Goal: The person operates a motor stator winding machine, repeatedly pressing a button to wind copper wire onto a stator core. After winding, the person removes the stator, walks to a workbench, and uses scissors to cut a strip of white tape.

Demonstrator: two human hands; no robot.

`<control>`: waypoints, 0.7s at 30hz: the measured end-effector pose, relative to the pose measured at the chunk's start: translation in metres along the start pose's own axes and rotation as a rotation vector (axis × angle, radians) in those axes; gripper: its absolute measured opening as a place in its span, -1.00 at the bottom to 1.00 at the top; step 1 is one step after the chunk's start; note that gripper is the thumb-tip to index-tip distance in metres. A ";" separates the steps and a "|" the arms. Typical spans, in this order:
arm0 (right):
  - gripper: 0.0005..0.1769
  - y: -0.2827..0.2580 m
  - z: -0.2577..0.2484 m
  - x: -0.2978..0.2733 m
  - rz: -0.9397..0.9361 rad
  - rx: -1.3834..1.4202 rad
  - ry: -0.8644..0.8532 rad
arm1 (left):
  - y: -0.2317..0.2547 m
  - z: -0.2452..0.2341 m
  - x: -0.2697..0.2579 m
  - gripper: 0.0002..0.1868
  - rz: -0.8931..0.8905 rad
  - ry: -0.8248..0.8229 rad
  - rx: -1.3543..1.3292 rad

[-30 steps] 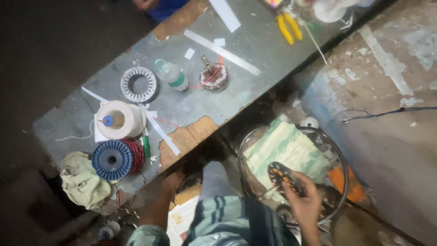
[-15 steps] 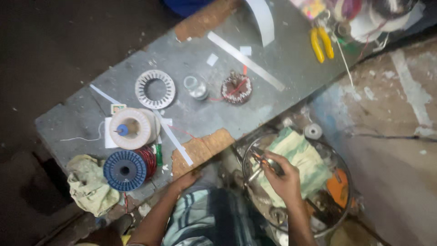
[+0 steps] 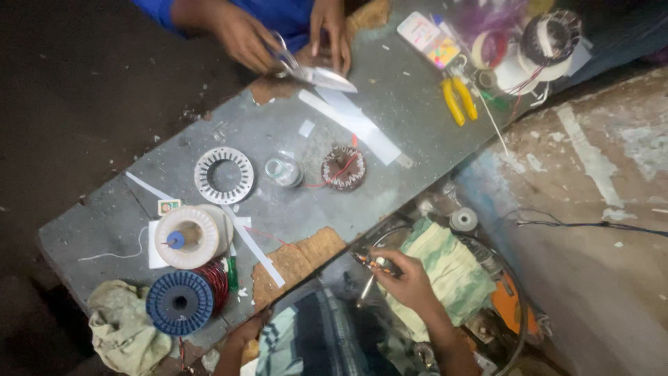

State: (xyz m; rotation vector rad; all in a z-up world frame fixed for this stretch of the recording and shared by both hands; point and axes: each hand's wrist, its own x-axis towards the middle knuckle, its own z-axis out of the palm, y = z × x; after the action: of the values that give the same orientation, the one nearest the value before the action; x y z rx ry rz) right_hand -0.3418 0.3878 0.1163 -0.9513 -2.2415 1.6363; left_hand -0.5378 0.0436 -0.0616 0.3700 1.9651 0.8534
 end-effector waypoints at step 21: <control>-0.63 -0.001 -0.126 0.234 -0.629 -0.102 -0.642 | 0.130 0.353 -0.031 -0.65 -0.818 0.451 -0.598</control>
State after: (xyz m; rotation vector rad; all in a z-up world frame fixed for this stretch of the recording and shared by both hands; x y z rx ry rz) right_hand -0.4572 0.6272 0.1159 0.3374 -2.6248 1.6542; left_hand -0.2321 0.2658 -0.0658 -0.9832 1.8693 0.9462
